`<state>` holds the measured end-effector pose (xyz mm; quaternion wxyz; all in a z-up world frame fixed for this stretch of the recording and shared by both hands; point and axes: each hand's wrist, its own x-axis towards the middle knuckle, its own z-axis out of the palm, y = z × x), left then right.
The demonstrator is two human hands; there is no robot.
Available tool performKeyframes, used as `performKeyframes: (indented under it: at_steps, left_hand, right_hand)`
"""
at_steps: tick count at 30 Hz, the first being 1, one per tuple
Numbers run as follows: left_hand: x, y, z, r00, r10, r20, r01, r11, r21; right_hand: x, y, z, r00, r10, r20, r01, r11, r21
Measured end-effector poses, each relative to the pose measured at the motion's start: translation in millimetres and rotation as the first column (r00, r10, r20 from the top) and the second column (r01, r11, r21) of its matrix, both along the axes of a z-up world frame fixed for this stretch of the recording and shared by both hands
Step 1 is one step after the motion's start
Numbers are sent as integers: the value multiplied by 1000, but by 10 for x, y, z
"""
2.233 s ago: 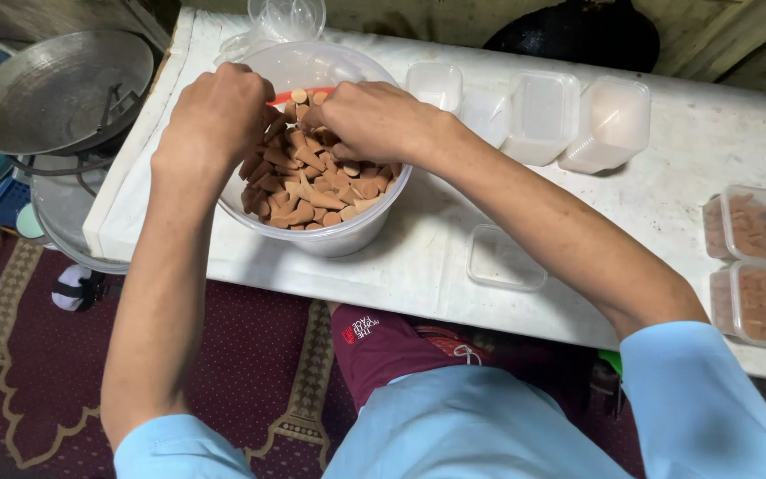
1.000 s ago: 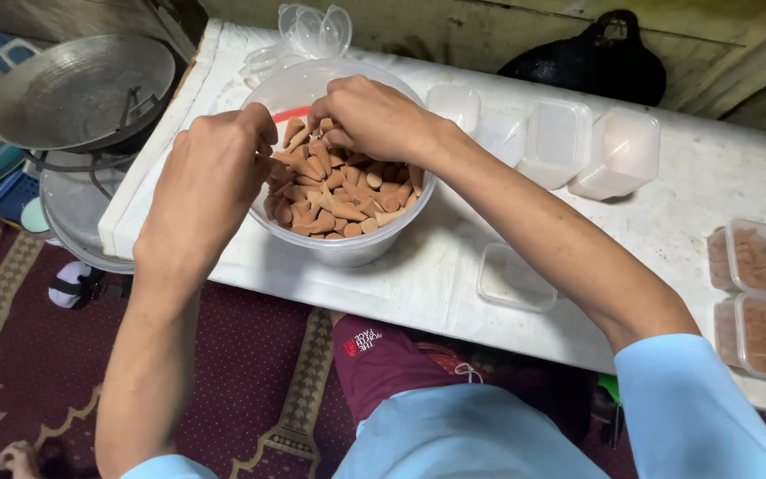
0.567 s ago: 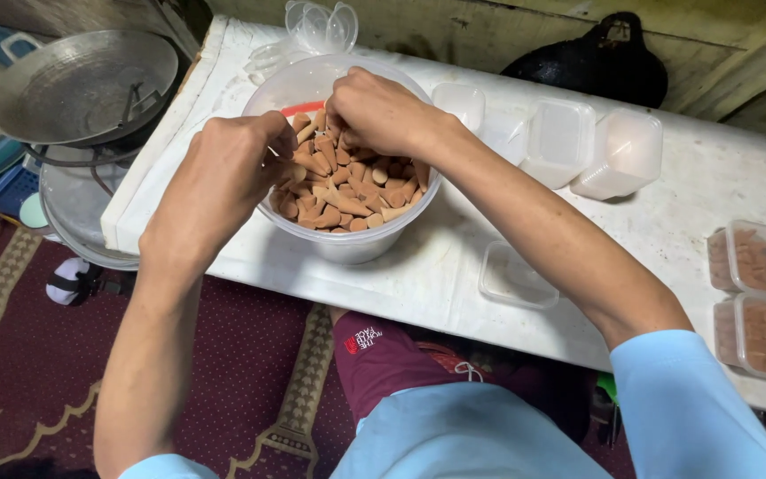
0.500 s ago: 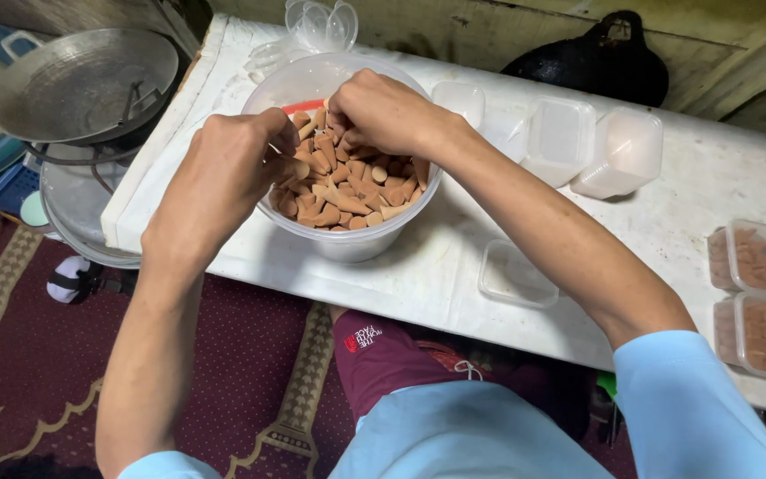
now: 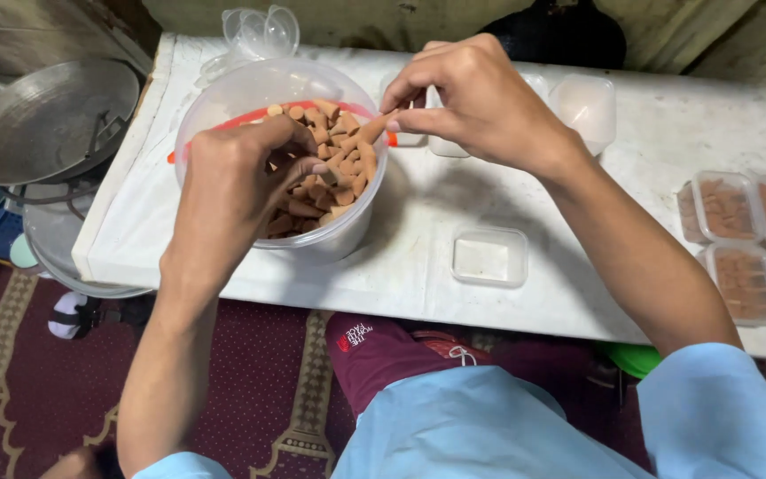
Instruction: The person picks up incense cones from a large bucket and places them into smaller clear plastic containers by hand.
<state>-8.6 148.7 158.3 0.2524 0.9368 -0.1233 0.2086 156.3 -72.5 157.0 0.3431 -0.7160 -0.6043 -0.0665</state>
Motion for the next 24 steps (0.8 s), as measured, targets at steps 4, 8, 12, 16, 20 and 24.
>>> performKeyframes:
  at_steps: [4,8,12,16,20,24]
  left_hand:
    - [51,-374,0,982,-124,145,122,992,27]
    - [26,-799,-152,961,-220,165,227,973,-27]
    - [65,-1067,-404,959,-285,-12,280,950,-140]
    - [160,-1183,-537,964,-256,-72,246,961,-126]
    - [261,-1249,-798,987,-161,-22,160,987,-28]
    - [337,-1243,-1093,986,-145,-87,143,989,-24]
  right_hand:
    - [-163,-518,76,997,-53,-53,55,997,54]
    - [-332,-919,23,986,-133,-99,136,990,25]
    - [-402,-1186,-266,973,-203,-110,205,979,12]
    - [-494,-1308,-463,939,-261,-222,273,962,25]
    - [-523,-1363,-659,906,-303,-296,311,950,-21]
    - [-616,-1293,-797,883,-353,-309,349,935,-68]
